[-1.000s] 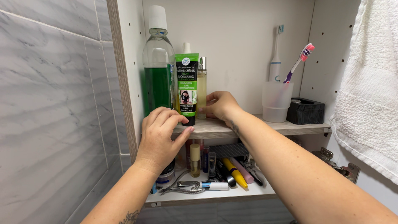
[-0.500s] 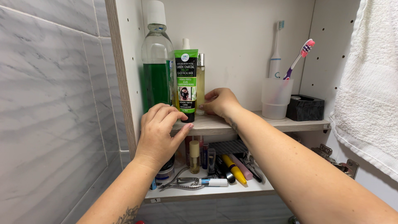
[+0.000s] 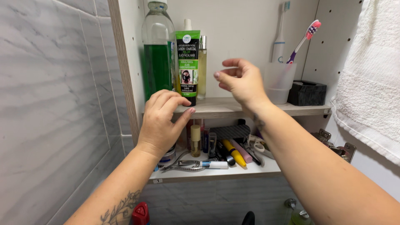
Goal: The person wipes various hygiene products with a cloth and places them onto a bathroom cabinet shelf, including a large bottle of mouthwash, a facial mask tube, a spray bottle, and small cosmetic containers.
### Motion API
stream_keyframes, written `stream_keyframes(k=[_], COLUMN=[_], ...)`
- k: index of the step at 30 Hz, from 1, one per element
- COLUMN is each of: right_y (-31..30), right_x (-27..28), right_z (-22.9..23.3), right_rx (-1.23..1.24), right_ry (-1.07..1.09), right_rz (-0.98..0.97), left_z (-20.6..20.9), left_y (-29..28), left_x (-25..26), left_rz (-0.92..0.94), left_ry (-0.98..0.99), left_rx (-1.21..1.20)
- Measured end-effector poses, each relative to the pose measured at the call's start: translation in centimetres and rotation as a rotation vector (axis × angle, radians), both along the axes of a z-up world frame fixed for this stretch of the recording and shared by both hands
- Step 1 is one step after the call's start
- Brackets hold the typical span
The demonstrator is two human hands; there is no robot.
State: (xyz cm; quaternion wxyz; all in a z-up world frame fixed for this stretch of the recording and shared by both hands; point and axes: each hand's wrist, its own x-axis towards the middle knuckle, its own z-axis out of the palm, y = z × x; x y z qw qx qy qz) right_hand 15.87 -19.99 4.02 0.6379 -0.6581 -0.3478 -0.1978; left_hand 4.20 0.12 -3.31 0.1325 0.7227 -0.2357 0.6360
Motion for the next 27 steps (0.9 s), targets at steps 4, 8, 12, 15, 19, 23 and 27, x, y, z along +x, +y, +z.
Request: stream_keyframes(k=[4,8,12,15,19,23,27], right_y=[-1.8,-2.9,-3.3,-3.4,-2.8,-1.7,-1.0], right_x=[-5.0,-9.9,-12.8,-13.9,-14.9,-15.6,-14.9], right_z=[-2.2,-6.9,-13.3,-18.9,-27.0,-35.4,-43.4], right_rx=[0.136,0.140,0.114,0.061,0.058,-0.008,-0.169], right_ry=[-0.086,-0.058,0.035,0.146,0.423,0.563,0.725], right_rz=[0.214,0.256,0.305,0.311,0.371,0.331,0.222], left_z=[-1.0,-3.7,-8.7,-13.6,-21.1,-28.8,-37.1], left_y=[-2.0,-4.1,-5.6,-6.3,-6.3,-5.6,-4.4], left_x=[-2.4,-5.0,-7.5,-8.8,-9.5,-9.7,-8.8], left_rz=[-0.127,-0.251,-0.399,-0.464,-0.474,-0.436,-0.350], left_ry=[-0.006,0.056,0.191,0.334,0.570,0.813,1.160], left_rx=[-0.017,-0.069,-0.152,-0.267,-0.471,-0.596,-0.725])
